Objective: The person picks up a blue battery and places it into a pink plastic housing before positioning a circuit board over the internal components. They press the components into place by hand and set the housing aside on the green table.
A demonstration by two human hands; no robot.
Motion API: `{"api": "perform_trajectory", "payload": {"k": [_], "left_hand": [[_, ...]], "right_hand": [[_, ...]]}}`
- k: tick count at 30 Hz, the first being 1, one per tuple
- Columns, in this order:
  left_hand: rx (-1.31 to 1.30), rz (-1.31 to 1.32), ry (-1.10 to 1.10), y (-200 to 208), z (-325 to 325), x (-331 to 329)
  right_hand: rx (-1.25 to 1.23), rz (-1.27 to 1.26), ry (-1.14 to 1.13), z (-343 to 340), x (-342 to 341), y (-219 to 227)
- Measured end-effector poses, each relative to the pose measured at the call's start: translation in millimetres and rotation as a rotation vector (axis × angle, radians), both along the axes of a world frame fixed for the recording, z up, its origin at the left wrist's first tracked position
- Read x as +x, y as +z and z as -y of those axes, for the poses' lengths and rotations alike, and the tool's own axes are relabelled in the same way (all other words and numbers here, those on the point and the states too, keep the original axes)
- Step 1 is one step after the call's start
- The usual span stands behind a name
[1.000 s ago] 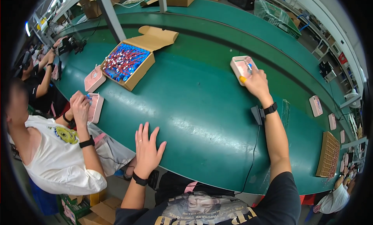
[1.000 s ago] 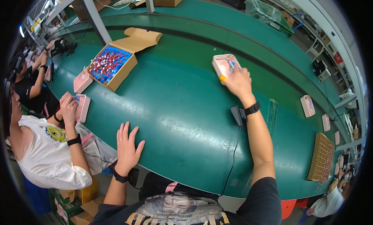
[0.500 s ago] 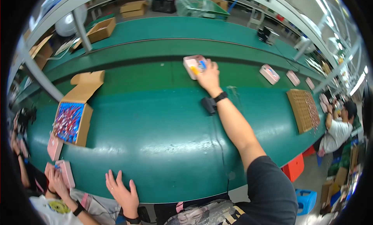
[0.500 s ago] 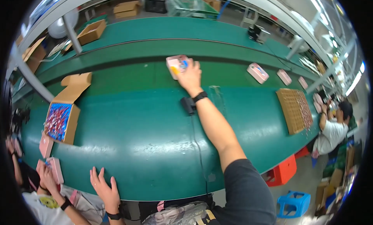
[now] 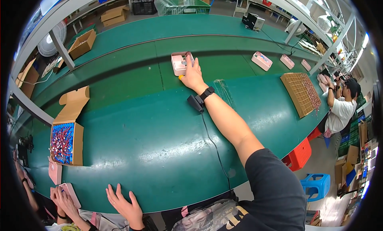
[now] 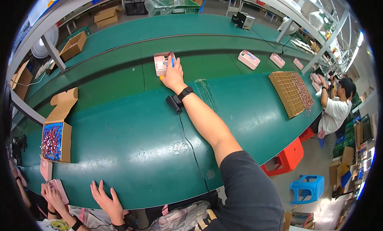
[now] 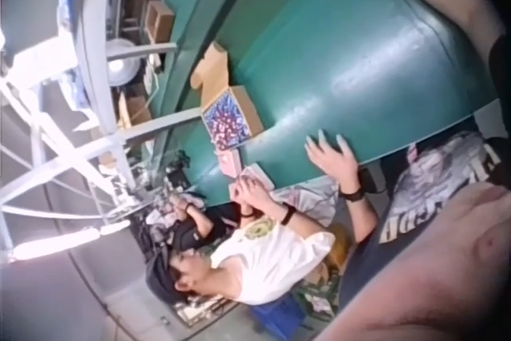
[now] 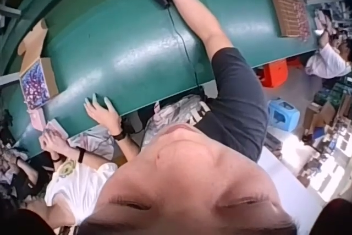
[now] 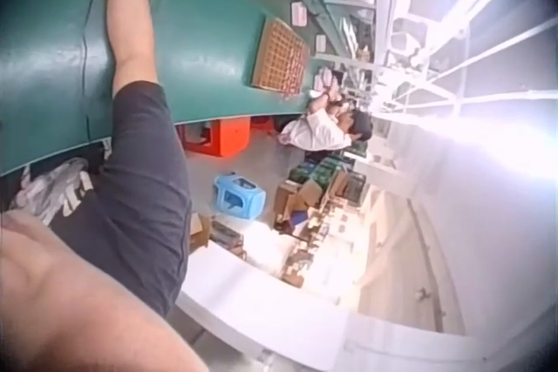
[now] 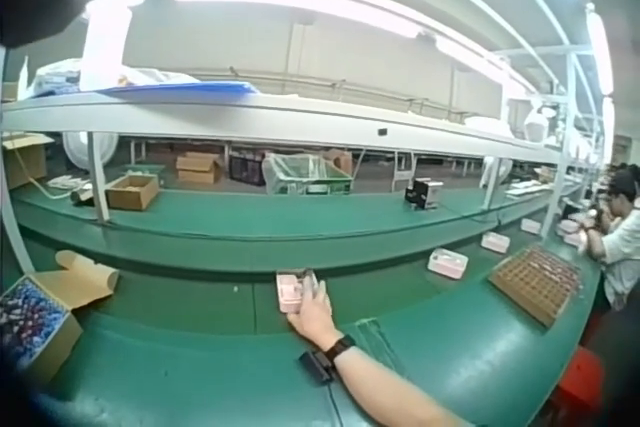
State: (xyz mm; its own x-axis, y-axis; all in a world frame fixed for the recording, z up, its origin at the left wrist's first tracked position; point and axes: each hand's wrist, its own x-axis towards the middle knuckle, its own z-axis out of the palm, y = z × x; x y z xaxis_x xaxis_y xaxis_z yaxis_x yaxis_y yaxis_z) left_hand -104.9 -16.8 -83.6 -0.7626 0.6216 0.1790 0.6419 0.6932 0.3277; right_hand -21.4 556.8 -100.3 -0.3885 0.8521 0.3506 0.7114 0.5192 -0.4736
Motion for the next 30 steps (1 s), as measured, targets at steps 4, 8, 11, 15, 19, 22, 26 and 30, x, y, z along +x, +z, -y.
{"api": "perform_trajectory", "payload": {"k": [4, 8, 11, 15, 19, 22, 26, 30], "left_hand": [[-0.006, -0.033, 0.014, 0.7, 3.4, -5.8], [0.062, -0.056, 0.015, 18.7, 15.0, -5.4], [0.104, -0.053, -0.039, 6.5, -0.5, -9.4], [0.063, -0.118, 0.026, 2.0, -2.3, -4.6], [0.096, -0.087, 0.023, 0.5, 0.3, 1.8], [0.068, -0.074, 0.056, 2.9, 9.2, 1.8], [0.133, -0.077, 0.009, -6.4, -9.1, -1.3], [0.143, -0.086, 0.081, -13.7, -1.5, 1.9]], "right_hand": [[0.42, -0.121, 0.019, -1.4, -19.9, 3.8], [0.489, -0.417, 0.49, 34.3, -39.1, 20.4], [0.53, -0.303, 0.541, 21.6, -16.7, 15.8], [0.237, -0.444, 0.507, -5.9, -4.7, -1.6], [-0.404, -0.533, 0.601, -26.3, -18.8, -26.3], [-0.624, -0.523, 0.671, -21.7, -25.5, -27.4], [-0.508, -0.59, 0.878, -81.8, -13.6, -56.5], [-0.61, -0.462, 0.734, -55.7, -17.9, -53.9]]}}
